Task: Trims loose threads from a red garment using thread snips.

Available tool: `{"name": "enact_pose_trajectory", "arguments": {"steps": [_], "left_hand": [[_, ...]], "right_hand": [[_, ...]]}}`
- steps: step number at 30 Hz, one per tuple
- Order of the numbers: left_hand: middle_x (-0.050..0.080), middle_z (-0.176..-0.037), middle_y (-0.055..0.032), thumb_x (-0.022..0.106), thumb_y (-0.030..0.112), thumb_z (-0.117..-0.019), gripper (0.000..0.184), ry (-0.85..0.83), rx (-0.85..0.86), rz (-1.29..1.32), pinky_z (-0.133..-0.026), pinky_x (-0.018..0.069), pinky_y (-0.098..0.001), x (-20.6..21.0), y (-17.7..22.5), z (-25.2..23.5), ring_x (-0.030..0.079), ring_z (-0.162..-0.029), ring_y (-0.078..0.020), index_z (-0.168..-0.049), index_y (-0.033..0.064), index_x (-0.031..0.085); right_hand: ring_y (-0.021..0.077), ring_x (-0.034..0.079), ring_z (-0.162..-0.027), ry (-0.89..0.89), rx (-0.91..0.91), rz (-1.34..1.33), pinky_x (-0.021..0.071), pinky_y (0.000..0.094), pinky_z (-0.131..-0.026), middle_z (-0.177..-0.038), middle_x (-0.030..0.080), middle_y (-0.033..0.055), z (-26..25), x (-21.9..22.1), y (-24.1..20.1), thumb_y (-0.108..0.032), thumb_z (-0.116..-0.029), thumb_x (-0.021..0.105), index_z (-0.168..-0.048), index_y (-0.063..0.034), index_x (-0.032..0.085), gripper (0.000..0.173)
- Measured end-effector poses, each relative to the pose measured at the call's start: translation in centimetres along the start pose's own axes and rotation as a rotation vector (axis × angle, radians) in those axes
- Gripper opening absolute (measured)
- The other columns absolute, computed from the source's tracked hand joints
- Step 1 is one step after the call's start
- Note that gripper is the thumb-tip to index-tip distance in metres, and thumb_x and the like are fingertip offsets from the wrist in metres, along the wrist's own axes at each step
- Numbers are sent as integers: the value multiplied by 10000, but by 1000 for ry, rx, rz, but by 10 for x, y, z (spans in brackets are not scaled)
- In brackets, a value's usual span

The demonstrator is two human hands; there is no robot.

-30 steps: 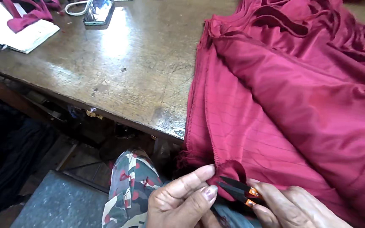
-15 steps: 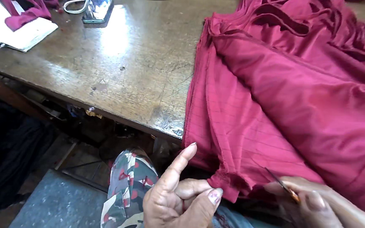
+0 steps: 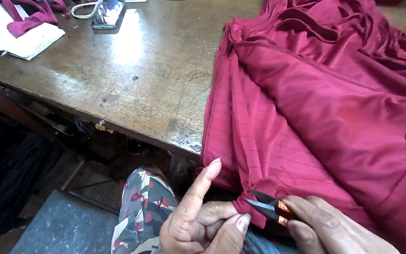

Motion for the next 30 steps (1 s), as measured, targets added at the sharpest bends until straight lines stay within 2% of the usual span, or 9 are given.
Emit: {"name": "enact_pose_trajectory", "arguments": {"steps": [4, 7, 9, 12, 16, 20, 22, 26, 30], "left_hand": [[763, -1014, -160, 623, -147, -918, 700, -12, 21, -36, -478, 524, -214, -2, 0, -1, 660, -603, -105, -1555, -21, 359], [775, -962, -122, 641, -121, -910, 461, 0, 93, -79, -536, 562, -197, 2, 7, -4, 704, -670, -79, -1365, -110, 566], [767, -913, -95, 635, -83, -934, 325, -9, 92, -85, -550, 544, -182, 5, 9, -4, 671, -660, -41, -1256, -115, 651], [757, -970, -139, 610, -84, -955, 278, -80, 46, -16, -542, 527, -202, 7, 6, -5, 639, -647, -55, -1222, -121, 676], [747, -972, -134, 594, -104, -949, 318, -120, 17, 1, -528, 498, -201, 11, 8, -10, 607, -635, -48, -1261, -117, 656], [705, -952, -106, 742, -47, -846, 339, -142, 290, -302, -615, 514, -184, 16, 23, -22, 598, -715, -53, -1182, -78, 708], [727, -966, -77, 793, 59, -856, 233, -107, 468, -501, -784, 544, -190, 22, 38, -23, 650, -853, -45, -1078, 0, 752], [749, -994, -58, 704, 35, -924, 92, -132, 692, -556, -869, 586, -247, 36, 49, -31, 694, -950, -75, -991, 29, 768], [752, -1000, -72, 640, -11, -940, 180, -249, 700, -490, -902, 565, -289, 48, 46, -46, 692, -967, -118, -1090, -16, 740]], "right_hand": [[48, 576, -664, 22, 250, -479, 489, 200, -610, -807, 670, 76, 1, 6, 24, -162, -1117, 375, -1025, 61, 690, 396], [-32, 531, -680, 54, 346, -725, 455, 167, -594, -883, 654, -43, 10, 6, 30, -290, -1132, 336, -1134, -26, 670, 426], [22, 551, -786, 10, 212, -628, 459, 196, -693, -942, 642, 35, 11, 4, 19, -432, -1065, 491, -1162, 2, 637, 468], [176, 601, -868, 36, 97, -353, 497, 271, -785, -922, 631, 168, 9, 8, 1, -316, -915, 744, -1117, 49, 626, 433], [104, 634, -879, 115, 105, -362, 520, 208, -790, -924, 681, 131, -2, 0, 6, -120, -963, 631, -1055, 36, 669, 185], [64, 602, -821, 35, 114, -545, 495, 196, -724, -879, 667, 97, -11, -8, 11, -123, -995, 572, -1003, 46, 664, 193], [51, 586, -832, 3, 110, -605, 473, 191, -727, -882, 658, 88, -11, -12, 10, -144, -1010, 570, -1009, 46, 659, 210], [3, 606, -848, 8, 148, -704, 498, 173, -732, -918, 670, 20, -12, -19, 17, -160, -1013, 595, -1015, 1, 667, 177], [-41, 617, -889, 51, 188, -802, 510, 159, -776, -961, 684, -91, -17, -28, 24, -118, -1004, 585, -1046, -69, 691, 123]]}}
Point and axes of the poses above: each hand's wrist, its own z-axis away from the middle knuckle, its own x-axis out of the palm, y = z × x, the point moved 9 cm from there along -z, towards the middle knuckle
